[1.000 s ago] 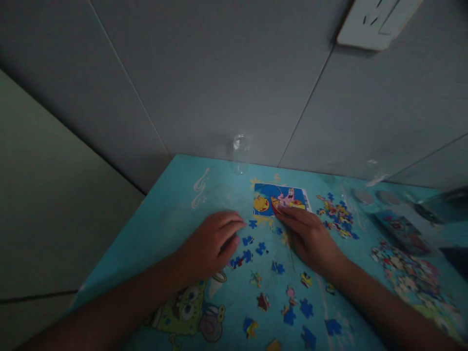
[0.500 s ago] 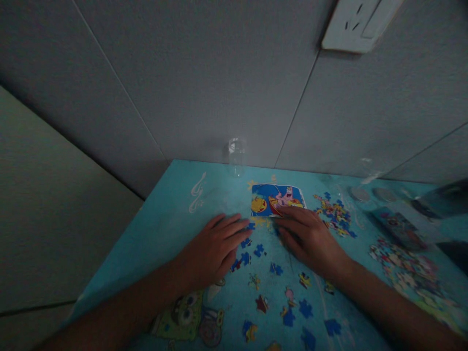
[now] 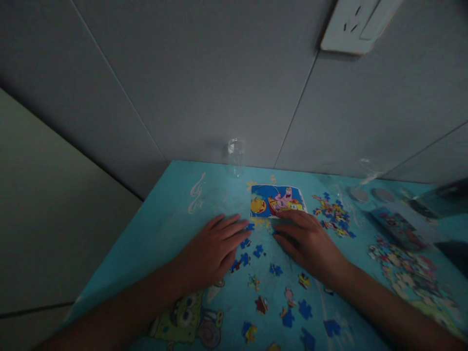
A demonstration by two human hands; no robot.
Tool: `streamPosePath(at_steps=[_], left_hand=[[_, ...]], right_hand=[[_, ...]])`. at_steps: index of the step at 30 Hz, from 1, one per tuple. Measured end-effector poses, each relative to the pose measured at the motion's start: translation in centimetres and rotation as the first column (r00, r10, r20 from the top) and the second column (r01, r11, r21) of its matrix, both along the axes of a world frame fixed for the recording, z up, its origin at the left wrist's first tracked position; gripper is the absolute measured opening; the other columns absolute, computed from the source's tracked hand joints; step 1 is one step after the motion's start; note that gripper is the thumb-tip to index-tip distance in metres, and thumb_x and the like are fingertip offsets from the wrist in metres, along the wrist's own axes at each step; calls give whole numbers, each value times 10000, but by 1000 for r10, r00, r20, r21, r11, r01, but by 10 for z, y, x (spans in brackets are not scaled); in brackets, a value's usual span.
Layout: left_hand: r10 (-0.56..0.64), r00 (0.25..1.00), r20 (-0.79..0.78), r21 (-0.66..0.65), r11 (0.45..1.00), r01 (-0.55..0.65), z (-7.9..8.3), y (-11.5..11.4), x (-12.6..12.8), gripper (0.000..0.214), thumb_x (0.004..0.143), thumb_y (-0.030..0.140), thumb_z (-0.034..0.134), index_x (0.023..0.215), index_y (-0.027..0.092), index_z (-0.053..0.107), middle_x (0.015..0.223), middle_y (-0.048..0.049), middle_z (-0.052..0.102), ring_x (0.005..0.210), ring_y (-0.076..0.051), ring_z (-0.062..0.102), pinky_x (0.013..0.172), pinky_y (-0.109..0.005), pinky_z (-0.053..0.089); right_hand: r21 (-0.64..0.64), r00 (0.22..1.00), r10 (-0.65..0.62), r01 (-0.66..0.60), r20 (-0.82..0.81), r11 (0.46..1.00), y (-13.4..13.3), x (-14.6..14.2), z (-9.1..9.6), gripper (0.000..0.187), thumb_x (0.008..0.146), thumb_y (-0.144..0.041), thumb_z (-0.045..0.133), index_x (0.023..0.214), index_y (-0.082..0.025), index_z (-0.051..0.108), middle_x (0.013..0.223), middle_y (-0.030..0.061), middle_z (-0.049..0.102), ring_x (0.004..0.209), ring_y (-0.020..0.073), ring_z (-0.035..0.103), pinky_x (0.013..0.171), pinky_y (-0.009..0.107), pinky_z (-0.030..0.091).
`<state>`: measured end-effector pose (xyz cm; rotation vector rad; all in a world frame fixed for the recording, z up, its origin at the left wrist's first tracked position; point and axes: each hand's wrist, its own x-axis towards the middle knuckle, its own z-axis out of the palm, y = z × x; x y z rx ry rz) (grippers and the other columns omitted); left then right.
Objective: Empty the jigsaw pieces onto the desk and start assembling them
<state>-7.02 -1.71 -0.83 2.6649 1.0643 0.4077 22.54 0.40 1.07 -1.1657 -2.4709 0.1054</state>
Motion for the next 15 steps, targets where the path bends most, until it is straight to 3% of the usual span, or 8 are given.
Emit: streamPosePath(at_steps=[15], left_hand=[[-9,1000,-11,15,1000,9,-1,0,0,563,940,143,476,1484,283,435,1572,-9,420,1484,-249,326,1234,-528,246]], right_hand=[[-69,994,18,-25,-109,997,5,2,-6,137,910,-257,684,1038,-244,732,1239,69,676,1181,269,616,1021,499,491]])
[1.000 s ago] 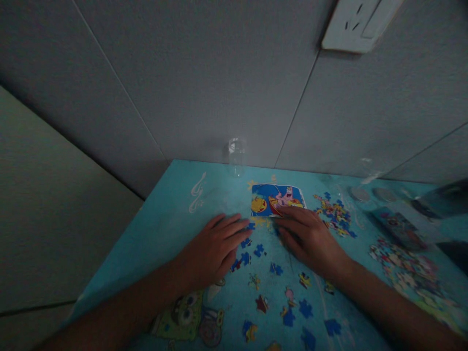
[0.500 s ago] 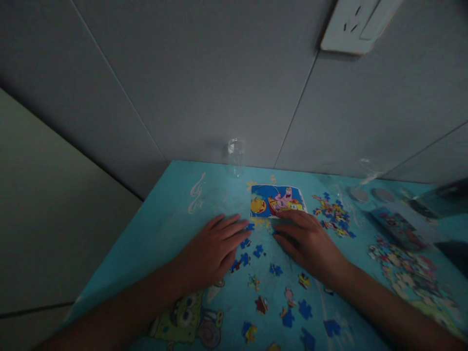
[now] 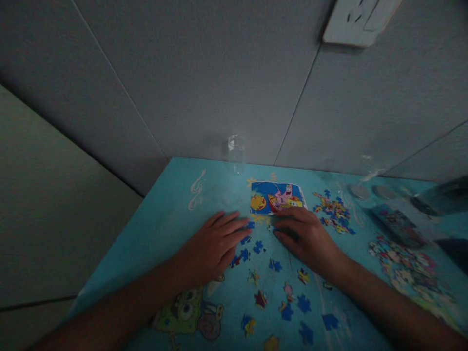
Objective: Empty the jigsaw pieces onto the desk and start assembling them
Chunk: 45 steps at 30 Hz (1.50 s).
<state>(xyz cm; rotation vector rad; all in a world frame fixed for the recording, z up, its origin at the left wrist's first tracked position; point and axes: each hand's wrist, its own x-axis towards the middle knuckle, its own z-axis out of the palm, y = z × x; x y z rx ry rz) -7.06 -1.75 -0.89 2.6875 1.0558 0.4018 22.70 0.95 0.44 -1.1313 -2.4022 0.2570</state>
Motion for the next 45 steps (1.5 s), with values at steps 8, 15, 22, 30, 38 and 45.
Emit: streamPosePath(at_steps=[8,15,22,30,38,45], left_hand=[[8,1000,-13,-16,1000,-9,1,-1,1,547,953,147,456,1482,279,428,1575,-1,415,1490,-241,311,1235,-524,242],[19,1000,6,-23,1000,-19,2,-1,2,543,959,152,456,1486,276,415,1571,-4,422,1485,-236,322,1236,-518,248],[41,999,20,14,999,-41,3,-2,2,536,979,188,452,1510,222,383,1556,-57,438,1471,-227,346,1235,-492,265],[31,996,78,28,999,-34,0,0,1,537,962,178,467,1493,225,411,1517,-76,482,1440,-239,400,1216,-507,306],[21,994,107,39,999,-25,0,0,1,511,962,163,475,1469,214,440,1501,-91,489,1428,-248,401,1210,-532,307],[-85,981,174,79,994,72,4,-2,1,384,947,132,491,1316,187,582,1325,-108,605,1312,-257,498,1178,-548,340]], right_hand=[[8,1000,7,-7,-5,1000,-1,-1,0,140,915,-246,679,1049,-249,719,1147,65,702,1079,269,639,953,480,490],[-63,999,14,-12,29,998,-3,-3,5,121,946,-242,647,1051,-251,708,1037,39,729,974,240,656,899,450,474],[-66,1000,24,-23,14,998,-2,-2,5,114,944,-244,649,1039,-248,712,1006,27,734,953,230,667,886,436,478],[-137,999,3,-8,-37,991,-2,-3,6,130,933,-206,629,998,-242,736,945,24,752,899,211,692,856,388,522],[-233,996,-81,69,-44,970,-4,-3,10,156,921,-192,633,986,-253,761,923,16,767,846,201,706,787,352,544],[-254,993,-105,87,-60,963,-4,-4,10,150,917,-200,635,994,-247,756,916,16,759,812,183,703,766,336,549]])
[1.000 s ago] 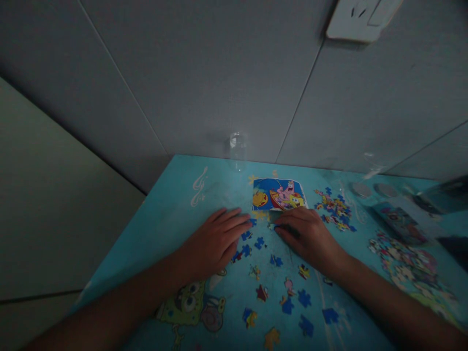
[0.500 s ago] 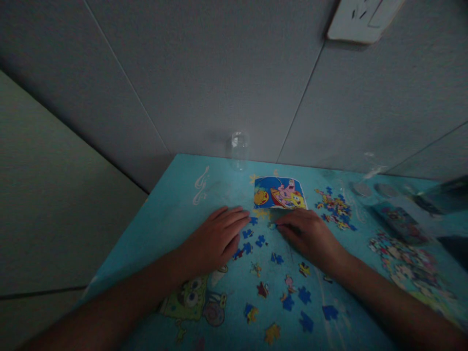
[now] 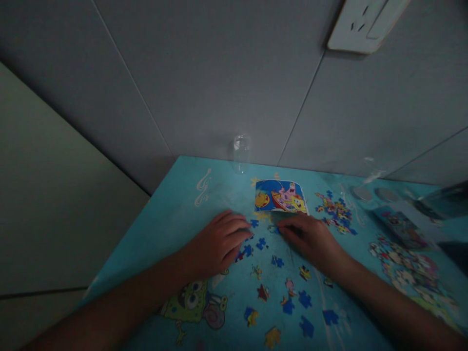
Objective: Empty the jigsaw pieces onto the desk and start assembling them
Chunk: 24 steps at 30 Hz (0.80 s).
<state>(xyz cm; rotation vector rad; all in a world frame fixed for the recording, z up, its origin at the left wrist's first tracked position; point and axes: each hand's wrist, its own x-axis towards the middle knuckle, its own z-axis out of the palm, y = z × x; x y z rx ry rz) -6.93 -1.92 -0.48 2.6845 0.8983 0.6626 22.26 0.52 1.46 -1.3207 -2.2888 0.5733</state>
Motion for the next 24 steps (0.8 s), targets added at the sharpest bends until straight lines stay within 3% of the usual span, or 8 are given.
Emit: streamPosePath(at_steps=[5,15,18,21,24], left_hand=[[-35,999,1,-3,999,35,4,-3,1,335,936,140,513,1246,182,632,1195,-96,665,1215,-249,556,1170,-531,353],[-115,993,2,-35,993,115,6,-5,1,255,959,170,504,1173,188,643,1151,-81,677,1159,-227,580,1173,-500,346],[-57,998,-4,-29,998,57,6,-4,2,322,978,179,474,1275,177,599,1259,-107,636,1233,-238,551,1167,-498,367],[24,998,-59,-43,999,-27,4,-3,2,503,979,255,520,1468,173,436,1491,-131,484,1415,-273,411,1212,-528,317],[46,992,-120,-81,995,-56,1,-3,2,614,986,301,532,1548,190,311,1584,-117,381,1490,-269,316,1244,-529,276]], right_hand=[[37,999,34,-33,-14,999,0,0,-1,163,911,-191,629,1004,-243,752,930,26,762,836,194,705,780,359,558],[63,994,105,-103,-15,993,-1,-1,-3,189,921,-155,603,1023,-244,735,954,23,751,881,193,692,836,374,545],[46,994,109,-108,-17,993,-2,-2,-2,189,919,-152,605,1027,-240,732,946,21,747,879,191,690,836,371,543],[47,994,108,-107,-21,993,-3,-3,-2,187,927,-157,595,1032,-234,729,936,26,746,860,186,690,821,365,545],[67,994,106,-104,-28,992,-3,-3,-3,180,927,-161,594,1021,-234,729,922,30,746,840,186,691,807,365,552]])
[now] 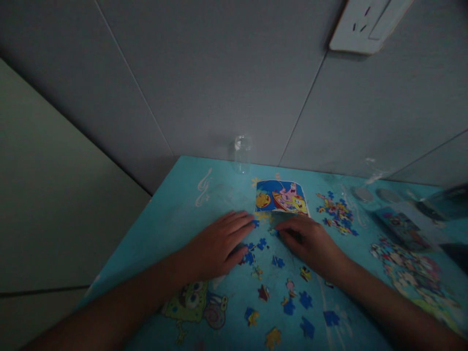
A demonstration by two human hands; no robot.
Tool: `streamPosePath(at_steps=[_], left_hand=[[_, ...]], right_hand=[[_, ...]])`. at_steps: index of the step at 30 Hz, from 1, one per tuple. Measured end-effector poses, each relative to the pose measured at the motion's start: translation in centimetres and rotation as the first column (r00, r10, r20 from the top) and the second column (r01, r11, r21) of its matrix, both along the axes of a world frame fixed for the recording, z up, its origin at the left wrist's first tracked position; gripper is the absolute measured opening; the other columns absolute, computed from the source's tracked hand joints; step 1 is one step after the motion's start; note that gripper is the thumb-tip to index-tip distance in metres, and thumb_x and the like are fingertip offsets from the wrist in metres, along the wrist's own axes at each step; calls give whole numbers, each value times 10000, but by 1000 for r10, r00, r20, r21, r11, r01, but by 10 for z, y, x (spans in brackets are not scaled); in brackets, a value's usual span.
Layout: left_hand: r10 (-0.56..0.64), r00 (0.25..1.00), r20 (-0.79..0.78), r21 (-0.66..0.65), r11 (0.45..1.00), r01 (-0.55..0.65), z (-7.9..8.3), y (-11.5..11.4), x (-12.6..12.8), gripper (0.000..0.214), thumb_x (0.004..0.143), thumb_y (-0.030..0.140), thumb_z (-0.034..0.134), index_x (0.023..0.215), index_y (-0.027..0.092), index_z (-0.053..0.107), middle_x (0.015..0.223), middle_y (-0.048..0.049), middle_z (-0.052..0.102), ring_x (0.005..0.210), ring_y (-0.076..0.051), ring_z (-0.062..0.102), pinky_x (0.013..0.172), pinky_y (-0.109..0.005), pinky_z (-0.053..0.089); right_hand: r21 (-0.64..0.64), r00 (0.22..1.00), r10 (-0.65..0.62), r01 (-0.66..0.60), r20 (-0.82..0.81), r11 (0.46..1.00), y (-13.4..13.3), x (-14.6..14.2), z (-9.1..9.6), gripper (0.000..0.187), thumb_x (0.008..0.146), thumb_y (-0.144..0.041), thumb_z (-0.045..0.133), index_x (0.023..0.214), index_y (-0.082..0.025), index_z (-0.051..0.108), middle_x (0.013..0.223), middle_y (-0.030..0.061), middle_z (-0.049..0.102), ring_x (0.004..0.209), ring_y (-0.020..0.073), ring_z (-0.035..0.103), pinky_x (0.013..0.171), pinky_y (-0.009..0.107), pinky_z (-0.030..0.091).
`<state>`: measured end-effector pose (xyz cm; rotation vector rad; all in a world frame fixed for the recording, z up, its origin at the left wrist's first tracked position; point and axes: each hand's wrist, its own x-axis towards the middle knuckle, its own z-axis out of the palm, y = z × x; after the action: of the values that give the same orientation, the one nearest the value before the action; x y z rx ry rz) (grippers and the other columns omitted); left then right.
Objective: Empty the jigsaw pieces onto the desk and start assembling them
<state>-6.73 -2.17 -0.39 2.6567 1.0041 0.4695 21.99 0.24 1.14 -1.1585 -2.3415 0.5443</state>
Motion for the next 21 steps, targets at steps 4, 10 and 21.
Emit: streamPosePath(at_steps=[4,10,21], left_hand=[[-10,1000,-1,-21,1000,10,0,1,-1,575,1002,306,509,1541,212,333,1572,-95,412,1484,-256,339,1244,-522,286],[-29,998,64,-31,999,31,0,3,-1,465,1007,205,439,1471,235,447,1511,-70,495,1449,-239,397,1236,-527,300],[172,883,437,-92,985,-147,1,10,-10,361,982,84,352,1216,181,610,1198,-88,648,1142,-180,610,1017,-399,516]], right_hand=[[11,1000,10,-9,-9,1000,0,0,-1,174,927,-164,597,1017,-234,728,916,31,744,833,184,690,798,362,555],[32,1000,28,-28,2,999,-1,-1,1,183,942,-156,576,1019,-231,725,925,37,738,840,182,688,810,356,553],[129,995,44,-55,85,990,-3,-2,2,183,964,-201,566,1050,-217,727,965,70,725,901,233,673,860,441,544]])
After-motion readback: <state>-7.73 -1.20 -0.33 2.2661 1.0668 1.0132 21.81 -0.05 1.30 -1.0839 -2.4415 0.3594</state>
